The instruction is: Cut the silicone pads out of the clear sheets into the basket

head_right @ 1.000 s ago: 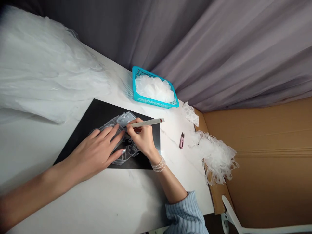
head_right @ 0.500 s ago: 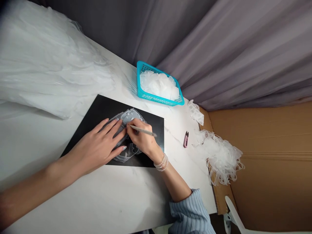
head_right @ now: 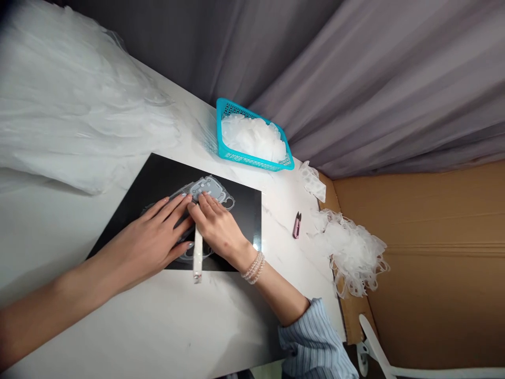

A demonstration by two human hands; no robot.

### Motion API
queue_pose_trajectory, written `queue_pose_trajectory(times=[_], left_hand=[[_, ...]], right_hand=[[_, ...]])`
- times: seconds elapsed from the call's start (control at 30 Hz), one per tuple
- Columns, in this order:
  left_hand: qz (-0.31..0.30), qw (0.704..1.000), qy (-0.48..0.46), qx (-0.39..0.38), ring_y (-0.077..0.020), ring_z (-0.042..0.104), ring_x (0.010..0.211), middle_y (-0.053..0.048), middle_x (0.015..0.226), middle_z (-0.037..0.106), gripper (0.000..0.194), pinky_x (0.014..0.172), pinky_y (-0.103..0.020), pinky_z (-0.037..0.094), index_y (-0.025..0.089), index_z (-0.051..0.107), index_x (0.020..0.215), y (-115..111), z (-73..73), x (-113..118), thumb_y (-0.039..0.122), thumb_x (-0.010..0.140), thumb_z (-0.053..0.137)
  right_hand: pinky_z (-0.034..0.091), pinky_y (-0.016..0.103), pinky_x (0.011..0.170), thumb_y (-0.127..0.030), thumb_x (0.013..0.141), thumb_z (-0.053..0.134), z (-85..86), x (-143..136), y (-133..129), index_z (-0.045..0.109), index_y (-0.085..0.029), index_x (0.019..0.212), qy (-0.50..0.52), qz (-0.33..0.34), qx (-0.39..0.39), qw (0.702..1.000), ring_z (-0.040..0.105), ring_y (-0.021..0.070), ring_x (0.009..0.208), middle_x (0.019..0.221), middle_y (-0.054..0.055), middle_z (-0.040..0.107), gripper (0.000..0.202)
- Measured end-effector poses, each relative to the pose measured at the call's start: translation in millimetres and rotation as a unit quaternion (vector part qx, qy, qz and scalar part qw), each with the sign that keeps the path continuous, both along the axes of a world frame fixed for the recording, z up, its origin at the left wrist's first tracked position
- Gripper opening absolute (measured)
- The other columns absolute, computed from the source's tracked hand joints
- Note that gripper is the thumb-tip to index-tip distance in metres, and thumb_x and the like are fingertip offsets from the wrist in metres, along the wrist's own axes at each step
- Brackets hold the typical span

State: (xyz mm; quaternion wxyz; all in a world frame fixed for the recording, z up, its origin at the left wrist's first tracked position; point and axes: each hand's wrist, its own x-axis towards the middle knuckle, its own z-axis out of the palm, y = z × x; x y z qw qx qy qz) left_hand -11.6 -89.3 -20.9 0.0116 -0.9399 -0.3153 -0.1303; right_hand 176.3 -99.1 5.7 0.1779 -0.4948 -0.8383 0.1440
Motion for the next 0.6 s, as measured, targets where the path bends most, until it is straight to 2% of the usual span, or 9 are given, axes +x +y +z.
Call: queue_pose_trajectory(times=[0.1, 0.17, 0.23, 0.27, 0.3, 0.4, 0.47, 0.53, 0.6], left_hand=[[0.001, 1.000, -0.012, -0.002, -0.0403, 0.040, 0.143, -0.029, 0.150, 0.046, 0.057, 0.118, -0.054, 0.032, 0.002, 0.053, 0.141, 0, -3.6, -2, 0.037, 0.099, 0.038], [-0.003, 1.000, -0.025, -0.009, -0.0406, 0.039, 0.144, -0.028, 0.153, 0.042, 0.058, 0.117, -0.055, 0.032, 0.004, 0.049, 0.145, 2, -6.9, -3, 0.037, 0.099, 0.038], [-0.013, 0.999, -0.034, -0.015, -0.0405, 0.037, 0.145, -0.027, 0.156, 0.038, 0.059, 0.117, -0.055, 0.033, 0.006, 0.047, 0.147, 3, -9.9, -5, 0.039, 0.099, 0.037], [-0.017, 0.999, -0.037, -0.016, -0.0405, 0.037, 0.145, -0.027, 0.157, 0.036, 0.059, 0.116, -0.056, 0.034, 0.006, 0.046, 0.148, 3, -10.8, -6, 0.039, 0.100, 0.036], [-0.019, 0.999, -0.039, -0.015, -0.0405, 0.037, 0.145, -0.027, 0.158, 0.035, 0.059, 0.115, -0.056, 0.034, 0.007, 0.046, 0.148, 3, -11.4, -6, 0.040, 0.100, 0.035], [-0.009, 0.999, -0.046, -0.009, -0.0406, 0.039, 0.143, -0.028, 0.156, 0.038, 0.059, 0.114, -0.056, 0.036, 0.007, 0.047, 0.148, 2, -10.6, -6, 0.040, 0.101, 0.034], [-0.004, 0.999, -0.049, -0.008, -0.0404, 0.041, 0.142, -0.028, 0.154, 0.041, 0.058, 0.114, -0.056, 0.036, 0.007, 0.050, 0.146, 2, -9.4, -5, 0.039, 0.101, 0.034], [-0.006, 0.998, -0.055, -0.010, -0.0398, 0.044, 0.140, -0.027, 0.152, 0.045, 0.056, 0.114, -0.055, 0.037, 0.008, 0.055, 0.142, 2, -9.4, -5, 0.040, 0.100, 0.035], [-0.011, 0.998, -0.066, -0.015, -0.0389, 0.045, 0.139, -0.026, 0.149, 0.048, 0.055, 0.114, -0.055, 0.037, 0.009, 0.057, 0.140, 4, -11.3, -6, 0.040, 0.100, 0.036]], right_hand=[[0.045, 0.048, 0.113, -0.015, 0.099, 0.046, -0.9, 3, 1, 0.063, -0.017, 0.126, 0.063, -0.009, -0.027, 0.998, 0.051, 0.0299, 0.137, 0.139, 0.017, 0.059, 0.032], [0.052, 0.040, 0.107, -0.016, 0.097, 0.050, 1.3, 22, 9, 0.067, -0.020, 0.121, 0.163, -0.078, -0.032, 0.983, 0.063, 0.0241, 0.123, 0.130, 0.011, 0.066, 0.030], [0.057, 0.032, 0.097, -0.020, 0.095, 0.057, 8.4, 61, 20, 0.072, -0.022, 0.111, 0.310, -0.201, -0.033, 0.929, 0.072, 0.0175, 0.102, 0.113, 0.005, 0.073, 0.022], [0.059, 0.029, 0.092, -0.023, 0.092, 0.063, 13.8, 85, 25, 0.073, -0.021, 0.104, 0.408, -0.270, -0.034, 0.871, 0.073, 0.0156, 0.094, 0.105, 0.004, 0.075, 0.016], [0.060, 0.025, 0.086, -0.025, 0.092, 0.063, 20.1, 112, 28, 0.073, -0.022, 0.103, 0.437, -0.297, -0.031, 0.849, 0.074, 0.0120, 0.085, 0.100, 0.001, 0.075, 0.015], [0.062, 0.021, 0.066, -0.025, 0.091, 0.068, 38.9, 188, 26, 0.071, -0.019, 0.085, 0.472, -0.338, -0.049, 0.813, 0.072, 0.0108, 0.067, 0.072, -0.001, 0.072, 0.009], [0.061, 0.020, 0.062, -0.023, 0.091, 0.070, 47.1, 220, 14, 0.067, -0.016, 0.079, 0.493, -0.350, -0.059, 0.794, 0.071, 0.0101, 0.062, 0.068, -0.002, 0.070, 0.014], [0.060, 0.017, 0.068, -0.019, 0.090, 0.070, 51.7, 232, -4, 0.068, -0.017, 0.078, 0.514, -0.355, -0.069, 0.778, 0.073, 0.0094, 0.065, 0.064, -0.004, 0.068, 0.012], [0.058, 0.015, 0.077, -0.018, 0.086, 0.071, 55.4, 224, -20, 0.071, -0.021, 0.084, 0.533, -0.359, -0.077, 0.762, 0.076, 0.0100, 0.076, 0.063, -0.005, 0.069, 0.004]])
